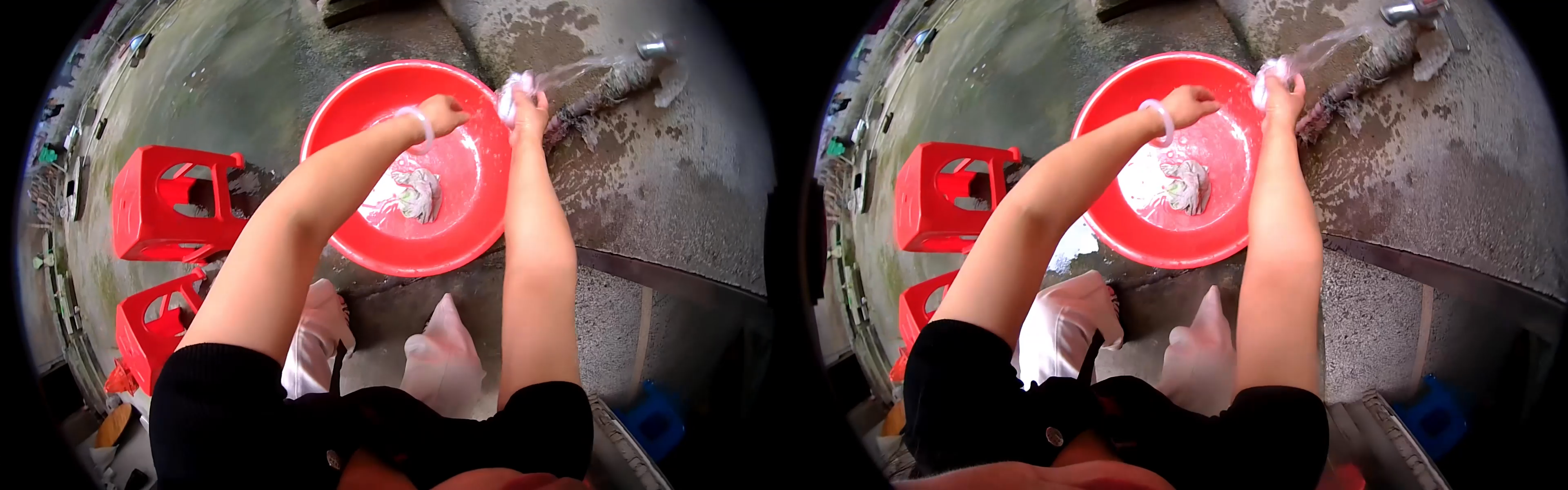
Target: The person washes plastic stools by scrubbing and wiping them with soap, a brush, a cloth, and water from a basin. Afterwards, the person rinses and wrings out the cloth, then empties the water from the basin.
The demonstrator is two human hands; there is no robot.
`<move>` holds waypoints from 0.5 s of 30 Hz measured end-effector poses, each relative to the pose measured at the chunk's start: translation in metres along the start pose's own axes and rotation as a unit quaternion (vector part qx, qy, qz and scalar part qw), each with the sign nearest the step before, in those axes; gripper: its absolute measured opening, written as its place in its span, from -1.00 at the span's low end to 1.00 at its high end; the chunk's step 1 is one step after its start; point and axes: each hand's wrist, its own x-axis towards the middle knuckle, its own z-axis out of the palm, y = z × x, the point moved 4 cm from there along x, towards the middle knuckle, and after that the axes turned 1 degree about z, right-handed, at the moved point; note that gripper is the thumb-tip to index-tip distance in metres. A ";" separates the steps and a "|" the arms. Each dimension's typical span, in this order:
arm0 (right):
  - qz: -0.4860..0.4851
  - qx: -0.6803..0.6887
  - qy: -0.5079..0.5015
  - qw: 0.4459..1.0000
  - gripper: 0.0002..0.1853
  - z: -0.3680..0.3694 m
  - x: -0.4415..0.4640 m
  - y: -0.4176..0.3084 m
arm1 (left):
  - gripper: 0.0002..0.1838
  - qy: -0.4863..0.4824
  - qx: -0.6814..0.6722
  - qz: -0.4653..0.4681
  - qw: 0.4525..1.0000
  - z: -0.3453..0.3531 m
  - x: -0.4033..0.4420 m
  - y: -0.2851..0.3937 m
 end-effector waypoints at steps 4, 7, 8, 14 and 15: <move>-0.031 0.107 0.014 0.994 -0.54 0.005 -0.030 -0.021 | -0.57 0.059 0.212 -0.043 0.975 -0.068 -0.105 -0.066; 0.129 0.399 0.055 0.906 -0.59 -0.001 -0.039 -0.031 | -0.65 0.182 -0.084 -0.205 0.958 -0.108 -0.203 -0.223; 0.148 0.406 0.094 0.897 -0.59 -0.006 -0.034 -0.033 | -0.72 0.225 -0.179 -0.316 0.904 -0.127 -0.256 -0.232; -0.034 -0.491 -0.109 0.864 -0.23 0.023 -0.038 -0.091 | -0.83 0.360 -0.117 -0.484 0.789 -0.144 -0.646 -0.344; -0.130 -0.584 -0.061 0.799 -0.16 0.028 -0.056 -0.095 | -0.83 0.353 -0.123 -0.477 0.795 -0.135 -0.685 -0.343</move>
